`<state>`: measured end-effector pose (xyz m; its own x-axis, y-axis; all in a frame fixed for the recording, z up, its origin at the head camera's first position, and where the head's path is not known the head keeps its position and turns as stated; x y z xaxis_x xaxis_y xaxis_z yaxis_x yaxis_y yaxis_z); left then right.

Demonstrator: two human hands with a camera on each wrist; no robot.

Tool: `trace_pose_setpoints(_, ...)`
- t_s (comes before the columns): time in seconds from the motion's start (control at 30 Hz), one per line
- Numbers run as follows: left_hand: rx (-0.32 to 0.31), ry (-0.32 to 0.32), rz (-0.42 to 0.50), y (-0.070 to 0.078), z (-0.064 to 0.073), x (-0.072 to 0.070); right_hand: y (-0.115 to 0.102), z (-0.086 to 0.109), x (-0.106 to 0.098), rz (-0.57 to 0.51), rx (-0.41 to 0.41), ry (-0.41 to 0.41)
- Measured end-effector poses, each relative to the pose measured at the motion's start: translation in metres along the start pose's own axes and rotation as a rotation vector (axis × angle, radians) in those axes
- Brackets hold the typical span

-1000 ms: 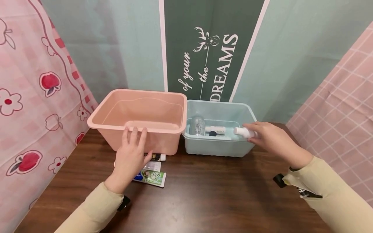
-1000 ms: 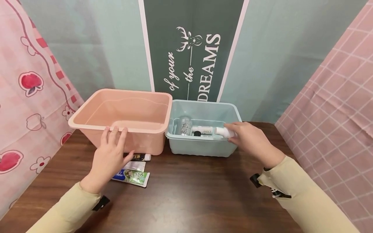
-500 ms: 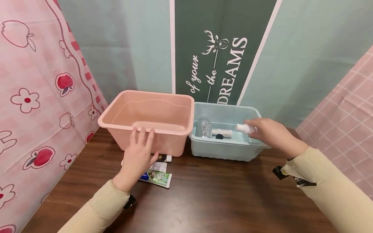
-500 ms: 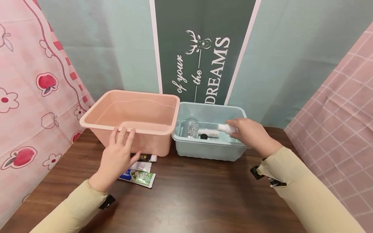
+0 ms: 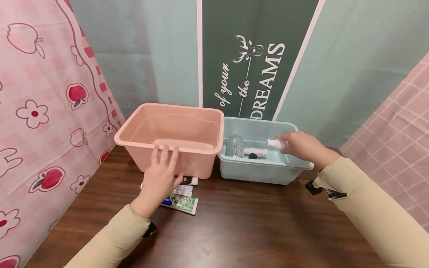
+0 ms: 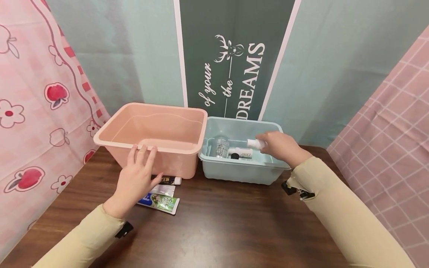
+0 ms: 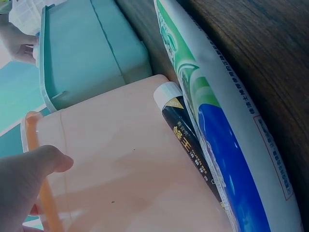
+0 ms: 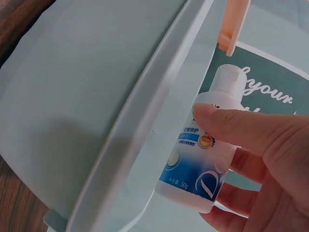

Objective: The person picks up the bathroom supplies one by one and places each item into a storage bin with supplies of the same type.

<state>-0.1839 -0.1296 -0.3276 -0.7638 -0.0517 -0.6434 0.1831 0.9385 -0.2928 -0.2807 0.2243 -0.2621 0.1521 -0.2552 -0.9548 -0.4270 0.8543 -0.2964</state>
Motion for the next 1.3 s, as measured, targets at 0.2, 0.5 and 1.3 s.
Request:
trace_pose_setpoints(0.2,0.005,-0.027,-0.022,-0.003,0.0,0.001,-0.001,-0.009,0.0,-0.01,-0.002,-0.025)
trace_pose_setpoints(0.5,-0.009,-0.026,-0.017,-0.007,0.003,0.001,0.002,-0.03,0.006,-0.006,-0.043,-0.098)
trace_pose_setpoints(1.3,-0.013,-0.016,0.014,0.0,-0.001,0.002,0.02,-0.052,0.008,-0.031,-0.006,-0.204)
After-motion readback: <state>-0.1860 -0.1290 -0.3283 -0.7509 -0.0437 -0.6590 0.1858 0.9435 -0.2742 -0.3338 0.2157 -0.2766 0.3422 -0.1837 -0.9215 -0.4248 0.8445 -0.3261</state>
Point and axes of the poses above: each hand's wrist, its own z-axis away from the middle knuckle, its own x-axis out of the palm, y = z × x, the point moved 6 cm from there along -z, towards the middle knuckle, and after that the axes turned 12 degrees about -z, right-handed, at the moved point
